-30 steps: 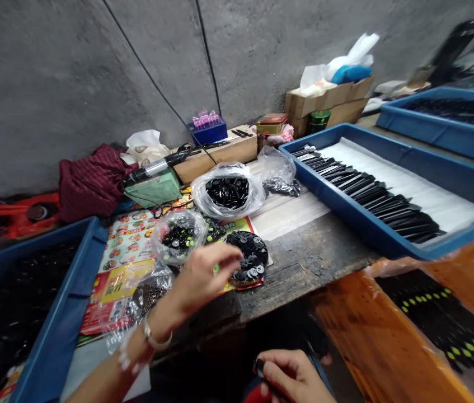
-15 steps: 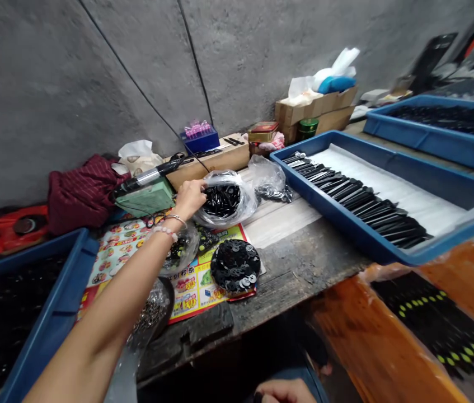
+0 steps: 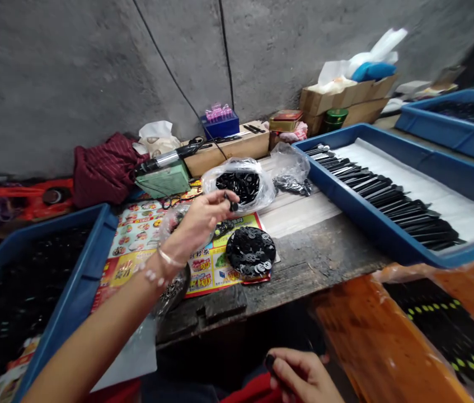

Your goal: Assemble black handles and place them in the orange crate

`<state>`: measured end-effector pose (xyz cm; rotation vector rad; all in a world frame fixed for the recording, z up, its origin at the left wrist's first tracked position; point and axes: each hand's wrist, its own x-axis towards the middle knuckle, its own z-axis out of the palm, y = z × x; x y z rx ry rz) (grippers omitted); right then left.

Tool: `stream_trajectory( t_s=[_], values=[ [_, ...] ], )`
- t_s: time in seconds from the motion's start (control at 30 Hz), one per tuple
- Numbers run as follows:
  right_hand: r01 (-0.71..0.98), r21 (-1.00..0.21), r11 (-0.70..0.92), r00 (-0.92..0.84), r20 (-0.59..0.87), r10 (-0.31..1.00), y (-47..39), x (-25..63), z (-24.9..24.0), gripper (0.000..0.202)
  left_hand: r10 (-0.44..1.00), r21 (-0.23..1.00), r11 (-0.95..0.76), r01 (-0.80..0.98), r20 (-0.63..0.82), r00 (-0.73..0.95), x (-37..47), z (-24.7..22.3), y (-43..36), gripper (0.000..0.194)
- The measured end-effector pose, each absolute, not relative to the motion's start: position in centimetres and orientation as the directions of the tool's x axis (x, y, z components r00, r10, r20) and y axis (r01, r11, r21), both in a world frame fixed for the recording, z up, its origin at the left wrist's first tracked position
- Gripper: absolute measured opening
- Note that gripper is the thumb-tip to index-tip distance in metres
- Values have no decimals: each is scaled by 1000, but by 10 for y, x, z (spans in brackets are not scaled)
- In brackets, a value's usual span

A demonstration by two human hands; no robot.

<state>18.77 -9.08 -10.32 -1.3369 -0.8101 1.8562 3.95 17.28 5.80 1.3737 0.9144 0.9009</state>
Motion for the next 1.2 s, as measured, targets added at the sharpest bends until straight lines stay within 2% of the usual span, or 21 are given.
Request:
stream_trajectory(
  t_s=[0.13,0.27,0.47,0.7,0.97,1.03,1.2],
  values=[
    [-131,-885,-447,-187,-421,888,-85,186,-90,60,807,904,424,-45,-355,472,14,41,87,22],
    [-70,-936,-345,-195,-326,925,-80,182,-72,50,723,818,574,-30,-489,488,-7,18,29,25],
    [-24,-961,-275,-241,-261,935,-77,174,-54,41,729,814,577,-65,-477,491,-20,0,-1,27],
    [-64,-946,-318,-260,-292,920,-80,171,-52,40,721,817,575,-53,-474,506,-18,-10,-10,27],
    [-23,-950,-313,-250,-297,921,-83,174,-58,43,780,876,480,47,-451,433,-9,-18,-17,15],
    [37,-973,-229,-236,-231,944,-84,174,-58,38,794,888,454,79,-443,417,-7,-17,-17,11],
    [207,-975,81,-101,61,993,-86,173,-58,25,791,893,430,136,-445,419,-4,-14,-19,9]
  ],
)
